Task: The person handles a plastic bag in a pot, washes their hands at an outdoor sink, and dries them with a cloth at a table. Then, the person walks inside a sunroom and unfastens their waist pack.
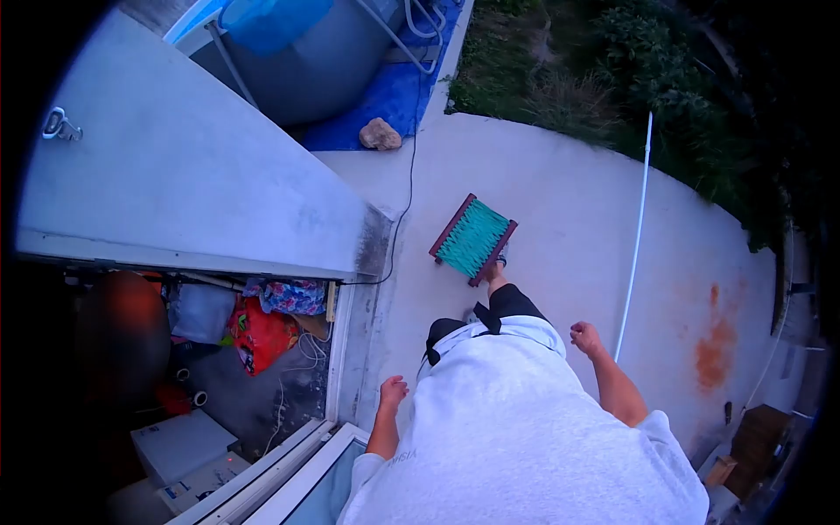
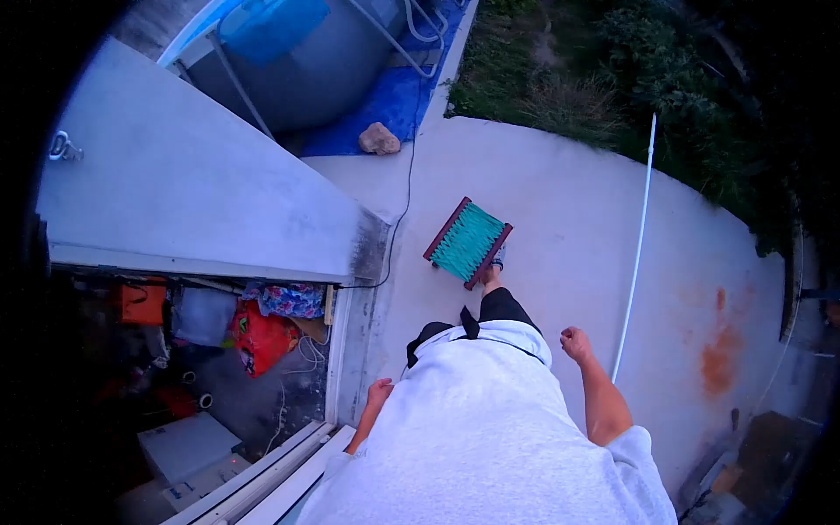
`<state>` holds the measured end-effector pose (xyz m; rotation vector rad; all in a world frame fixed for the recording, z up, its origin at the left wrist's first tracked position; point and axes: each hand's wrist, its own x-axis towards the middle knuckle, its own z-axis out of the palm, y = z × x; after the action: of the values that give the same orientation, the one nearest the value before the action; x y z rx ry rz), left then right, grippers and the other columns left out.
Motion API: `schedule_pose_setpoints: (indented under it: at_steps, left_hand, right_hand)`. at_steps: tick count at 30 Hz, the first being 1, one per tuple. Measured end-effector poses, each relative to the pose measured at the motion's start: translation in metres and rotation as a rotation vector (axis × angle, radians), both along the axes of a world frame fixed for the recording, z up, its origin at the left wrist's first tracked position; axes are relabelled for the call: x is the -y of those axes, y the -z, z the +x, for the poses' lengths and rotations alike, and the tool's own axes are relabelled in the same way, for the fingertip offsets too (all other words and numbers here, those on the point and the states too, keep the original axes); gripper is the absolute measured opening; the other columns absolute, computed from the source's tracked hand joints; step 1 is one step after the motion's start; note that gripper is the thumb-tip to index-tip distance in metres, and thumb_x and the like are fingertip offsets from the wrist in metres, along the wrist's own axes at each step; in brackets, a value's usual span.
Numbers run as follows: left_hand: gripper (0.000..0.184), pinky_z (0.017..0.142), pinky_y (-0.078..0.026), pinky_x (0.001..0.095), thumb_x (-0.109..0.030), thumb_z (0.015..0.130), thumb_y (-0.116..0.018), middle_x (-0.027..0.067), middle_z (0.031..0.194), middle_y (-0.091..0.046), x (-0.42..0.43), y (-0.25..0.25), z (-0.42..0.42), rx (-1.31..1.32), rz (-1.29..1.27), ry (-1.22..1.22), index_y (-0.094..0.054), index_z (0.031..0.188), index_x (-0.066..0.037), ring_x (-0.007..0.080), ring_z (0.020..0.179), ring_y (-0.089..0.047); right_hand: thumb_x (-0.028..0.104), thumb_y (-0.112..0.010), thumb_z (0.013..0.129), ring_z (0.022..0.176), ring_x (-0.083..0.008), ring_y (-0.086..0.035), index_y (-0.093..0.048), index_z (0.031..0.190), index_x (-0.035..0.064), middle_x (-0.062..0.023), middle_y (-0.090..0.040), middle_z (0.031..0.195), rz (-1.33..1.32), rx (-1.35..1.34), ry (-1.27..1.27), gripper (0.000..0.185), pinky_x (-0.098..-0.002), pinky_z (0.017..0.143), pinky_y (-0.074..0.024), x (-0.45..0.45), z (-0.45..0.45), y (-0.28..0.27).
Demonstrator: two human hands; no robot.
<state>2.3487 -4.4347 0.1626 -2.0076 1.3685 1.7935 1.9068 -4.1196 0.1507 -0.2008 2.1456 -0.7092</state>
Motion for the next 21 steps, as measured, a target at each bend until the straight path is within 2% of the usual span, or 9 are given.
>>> schedule_pose_setpoints:
  at_steps: [5, 9, 11, 14, 15, 16, 17, 19, 21]
  left_hand:
    - [0.032, 0.049, -0.044, 0.0253, 0.0, 0.071, -0.052, 0.0097, 0.079, -0.057, 0.005, 0.0, 0.009, -0.043, 0.012, 0.113, -0.05, 0.102, 0.0, 0.0158, 0.058, -0.055]
    - [0.033, 0.048, -0.043, 0.0242, 0.0, 0.07, -0.052, 0.0088, 0.076, -0.056, 0.014, -0.009, -0.014, 0.057, -0.015, 0.209, -0.049, 0.102, 0.001, 0.0155, 0.058, -0.055]
    - [0.032, 0.047, -0.042, 0.0238, -0.001, 0.07, -0.052, 0.0081, 0.074, -0.055, 0.028, 0.011, -0.015, 0.037, 0.028, 0.167, -0.049, 0.102, 0.001, 0.0151, 0.055, -0.054]
    - [0.031, 0.046, -0.041, 0.0232, -0.001, 0.072, -0.052, 0.0062, 0.075, -0.053, 0.051, 0.022, -0.039, -0.052, -0.015, 0.064, -0.049, 0.103, 0.0, 0.0138, 0.056, -0.051]
    - [0.029, 0.047, -0.041, 0.023, -0.001, 0.074, -0.051, 0.0059, 0.074, -0.053, 0.054, 0.027, -0.049, -0.072, -0.041, 0.111, -0.049, 0.103, 0.0, 0.0134, 0.056, -0.051]
    - [0.029, 0.047, -0.042, 0.0235, 0.0, 0.075, -0.05, 0.0059, 0.073, -0.054, 0.058, 0.031, -0.063, -0.122, -0.059, 0.095, -0.048, 0.104, 0.001, 0.0136, 0.056, -0.051]
    - [0.03, 0.048, -0.042, 0.0244, -0.001, 0.074, -0.051, 0.0064, 0.073, -0.054, 0.068, 0.035, -0.072, -0.116, -0.047, 0.142, -0.048, 0.104, 0.0, 0.0138, 0.057, -0.052]
    - [0.032, 0.05, -0.043, 0.0248, -0.003, 0.073, -0.052, 0.007, 0.075, -0.055, 0.075, 0.02, -0.116, -0.029, -0.09, 0.29, -0.049, 0.104, 0.001, 0.0141, 0.06, -0.054]
    - [0.034, 0.053, -0.044, 0.025, -0.007, 0.072, -0.054, 0.0073, 0.076, -0.056, 0.088, 0.027, -0.135, -0.05, -0.083, 0.407, -0.05, 0.104, 0.002, 0.0139, 0.061, -0.055]
  right_hand:
    - [0.007, -0.052, 0.072, 0.063, -0.0187, -0.059, -0.054, 0.09, -0.0051, -0.0118, -0.058, 0.076, -0.136, -0.069, 0.073, 0.022, -0.0283, 0.058, -0.0475, 0.018, -0.006, -0.013]
    - [0.007, -0.051, 0.071, 0.062, -0.0189, -0.059, -0.054, 0.089, -0.0046, -0.0113, -0.058, 0.074, -0.131, -0.077, 0.197, 0.021, -0.0286, 0.057, -0.0477, -0.032, 0.005, 0.01]
    - [0.006, -0.05, 0.07, 0.06, -0.019, -0.058, -0.055, 0.085, -0.0041, -0.0106, -0.057, 0.071, -0.056, -0.023, 0.19, 0.019, -0.0296, 0.054, -0.0474, -0.067, 0.018, 0.027]
    - [0.008, -0.048, 0.069, 0.051, -0.0174, -0.055, -0.056, 0.07, -0.0022, -0.0088, -0.053, 0.054, 0.047, -0.082, 0.018, 0.013, -0.0308, 0.047, -0.0439, -0.143, 0.051, 0.08]
    - [0.009, -0.048, 0.069, 0.049, -0.0173, -0.054, -0.056, 0.065, -0.0016, -0.0089, -0.052, 0.051, 0.079, -0.132, 0.048, 0.014, -0.0313, 0.046, -0.0429, -0.161, 0.061, 0.083]
    - [0.01, -0.047, 0.07, 0.048, -0.017, -0.054, -0.056, 0.063, -0.0016, -0.0095, -0.053, 0.051, 0.161, 0.029, 0.093, 0.016, -0.032, 0.044, -0.0432, -0.17, 0.063, 0.076]
    - [0.01, -0.048, 0.069, 0.047, -0.0168, -0.055, -0.056, 0.061, -0.0016, -0.0097, -0.053, 0.052, 0.128, 0.048, 0.282, 0.016, -0.0318, 0.041, -0.043, -0.173, 0.072, 0.067]
    - [0.008, -0.049, 0.069, 0.046, -0.0179, -0.055, -0.057, 0.068, -0.0022, -0.0111, -0.054, 0.054, 0.092, 0.08, 0.468, 0.014, -0.0297, 0.038, -0.0421, -0.188, 0.082, 0.072]
    - [0.007, -0.049, 0.069, 0.047, -0.0183, -0.055, -0.059, 0.072, -0.0017, -0.0117, -0.056, 0.056, 0.175, 0.16, 0.334, 0.014, -0.0293, 0.038, -0.0424, -0.194, 0.085, 0.08]
